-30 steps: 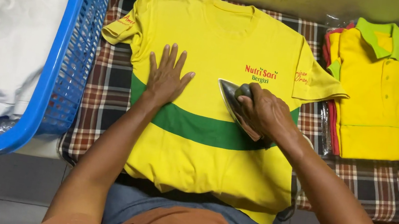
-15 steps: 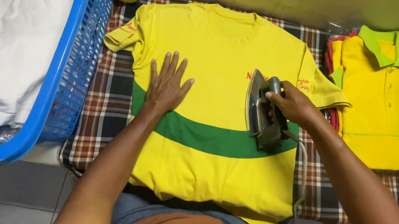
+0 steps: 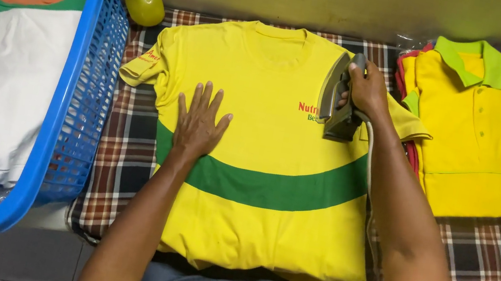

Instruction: The person irons a yellow t-shirt with a green stripe on a plaid-covered surface. They smooth the fabric with their hands, use an iron to press the front and sleeves, and flip the shirt over to iron the back.

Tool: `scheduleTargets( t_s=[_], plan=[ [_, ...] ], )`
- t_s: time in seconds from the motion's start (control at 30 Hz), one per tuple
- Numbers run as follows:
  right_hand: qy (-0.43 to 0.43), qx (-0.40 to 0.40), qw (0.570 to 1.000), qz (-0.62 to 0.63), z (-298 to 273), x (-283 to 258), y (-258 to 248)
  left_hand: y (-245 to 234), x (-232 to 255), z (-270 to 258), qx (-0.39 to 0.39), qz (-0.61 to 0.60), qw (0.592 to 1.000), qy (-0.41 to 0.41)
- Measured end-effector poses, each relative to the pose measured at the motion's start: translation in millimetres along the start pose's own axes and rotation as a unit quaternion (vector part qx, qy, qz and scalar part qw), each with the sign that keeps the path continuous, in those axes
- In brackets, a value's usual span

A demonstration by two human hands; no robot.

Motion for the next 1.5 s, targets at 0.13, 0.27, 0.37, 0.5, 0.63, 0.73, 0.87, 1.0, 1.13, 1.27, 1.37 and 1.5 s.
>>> scheduleTargets(
  t_s=[0.13,0.27,0.37,0.5,0.63,0.73,0.87,1.0,1.13,1.27,1.37,1.5],
  plan=[
    [0.022,-0.017,1.000,0.003,11.2,4.9,0.5,0.6,0.2,-2.3,0.005,0.004,1.000,-0.003],
    [0.008,-0.087,0.996,0.036,-4.5,-13.1,15.7,0.0,-0.8,-1.0,0.005,0.010,1.000,-0.003],
    [0.003,-0.109,0.994,0.015,-0.7,-23.0,26.1,2.0,-2.1,0.0,0.004,0.014,1.000,-0.007],
    [-0.014,-0.097,0.995,-0.003,44.4,-5.5,27.7,0.3,-0.9,-0.5,0.003,0.017,1.000,-0.007],
    [0.027,-0.068,0.996,0.059,58.1,9.8,26.2,-2.9,-0.3,-2.5,0.002,0.010,1.000,-0.011],
    [0.051,-0.045,0.996,0.063,37.1,14.3,21.4,-1.0,-1.0,-2.2,-0.002,0.012,1.000,-0.011],
    [0.065,-0.004,0.997,0.052,-10.0,16.9,7.4,3.2,-3.8,-0.6,-0.001,0.008,1.000,-0.012],
    [0.075,0.032,0.995,0.048,-32.7,18.9,-6.1,0.9,-2.3,-1.5,0.002,-0.002,1.000,-0.011],
    [0.056,0.055,0.996,0.045,-15.2,25.6,-25.6,1.7,-2.9,-2.2,0.008,0.005,1.000,-0.009],
    [0.061,0.016,0.998,0.025,-20.8,25.2,-30.8,4.1,-4.8,-3.0,0.009,0.010,1.000,-0.012],
    [0.058,-0.013,0.998,0.005,-40.0,6.2,-25.7,2.3,-3.9,-2.0,0.010,0.002,1.000,-0.009],
    [0.062,-0.020,0.998,0.016,-26.7,17.7,-26.1,2.3,-3.3,-4.1,0.006,0.003,1.000,-0.011]
  ],
)
Point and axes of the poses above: each hand's wrist, its own z-axis towards the middle knuckle, its own y-axis out of the palm, x = y × z, the point moved 8 cm from there along z, towards the middle knuckle, and after that the axes turned 3 degrees about -x, right-handed, at the moved point
